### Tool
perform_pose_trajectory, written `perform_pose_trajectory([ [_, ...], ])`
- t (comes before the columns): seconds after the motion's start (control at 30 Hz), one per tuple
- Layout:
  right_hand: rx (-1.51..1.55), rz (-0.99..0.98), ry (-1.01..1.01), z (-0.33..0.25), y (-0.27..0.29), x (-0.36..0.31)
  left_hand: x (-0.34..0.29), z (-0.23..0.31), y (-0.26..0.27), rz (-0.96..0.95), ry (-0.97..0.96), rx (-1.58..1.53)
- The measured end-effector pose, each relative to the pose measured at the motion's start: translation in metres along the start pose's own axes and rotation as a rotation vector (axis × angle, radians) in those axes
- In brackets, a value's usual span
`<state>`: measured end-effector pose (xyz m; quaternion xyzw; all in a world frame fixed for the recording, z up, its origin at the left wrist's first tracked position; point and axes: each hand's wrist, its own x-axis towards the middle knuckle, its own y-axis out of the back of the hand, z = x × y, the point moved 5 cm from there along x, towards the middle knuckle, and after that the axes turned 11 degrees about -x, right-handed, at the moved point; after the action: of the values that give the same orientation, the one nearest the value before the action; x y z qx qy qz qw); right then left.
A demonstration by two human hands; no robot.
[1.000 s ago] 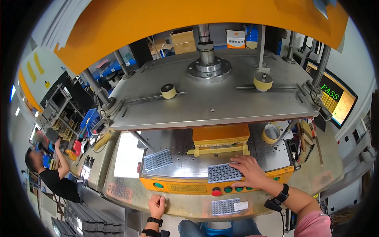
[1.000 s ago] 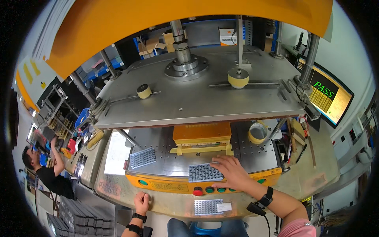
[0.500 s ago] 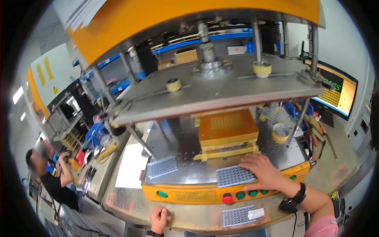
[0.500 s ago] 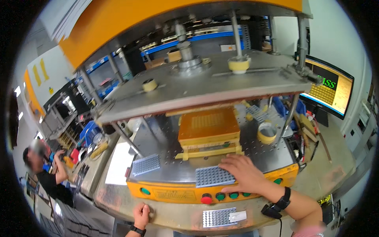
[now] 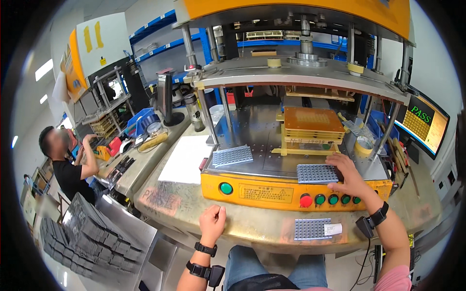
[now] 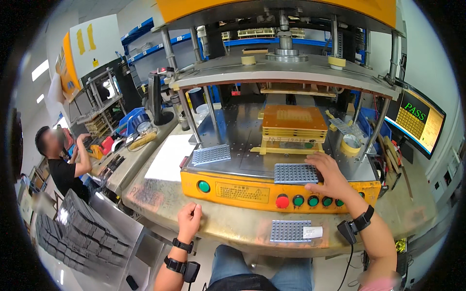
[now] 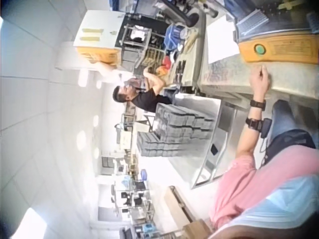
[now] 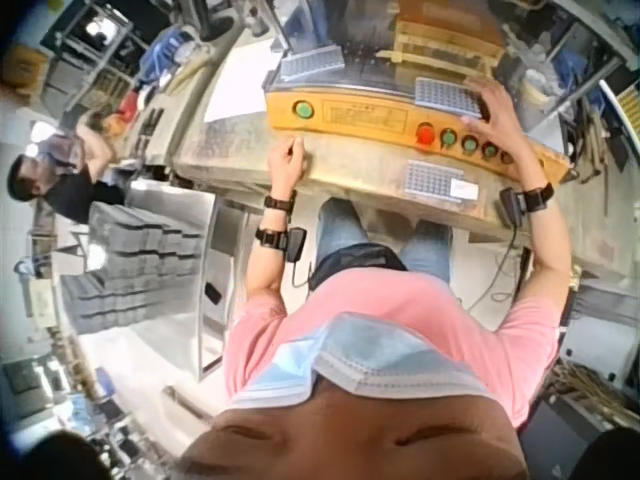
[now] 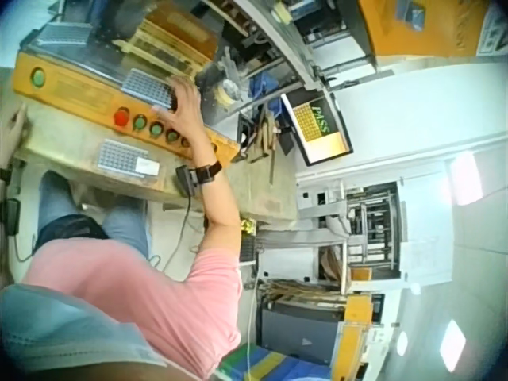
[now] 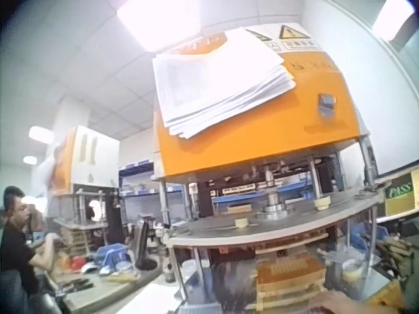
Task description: Operating a testing machine to verify small electronic or metal component arrays.
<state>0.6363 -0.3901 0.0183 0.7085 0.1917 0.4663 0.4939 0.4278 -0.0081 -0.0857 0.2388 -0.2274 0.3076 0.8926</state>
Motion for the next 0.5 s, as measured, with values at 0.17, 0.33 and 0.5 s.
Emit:
perform_pose_trajectory([
  [0.17, 0.023, 0.025, -0.014, 0.0, 0.002, 0.001, 0.002, 0.008, 0.0, 0.022, -0.026, 0.021],
  [0.33, 0.037, -0.014, -0.017, -0.003, 0.001, 0.004, 0.001, 0.011, 0.003, -0.002, -0.09, 0.045],
  [0.5, 0.104, -0.035, -0.063, 0.001, 0.003, 0.004, 0.009, 0.021, 0.001, -0.009, -0.153, 0.062],
])
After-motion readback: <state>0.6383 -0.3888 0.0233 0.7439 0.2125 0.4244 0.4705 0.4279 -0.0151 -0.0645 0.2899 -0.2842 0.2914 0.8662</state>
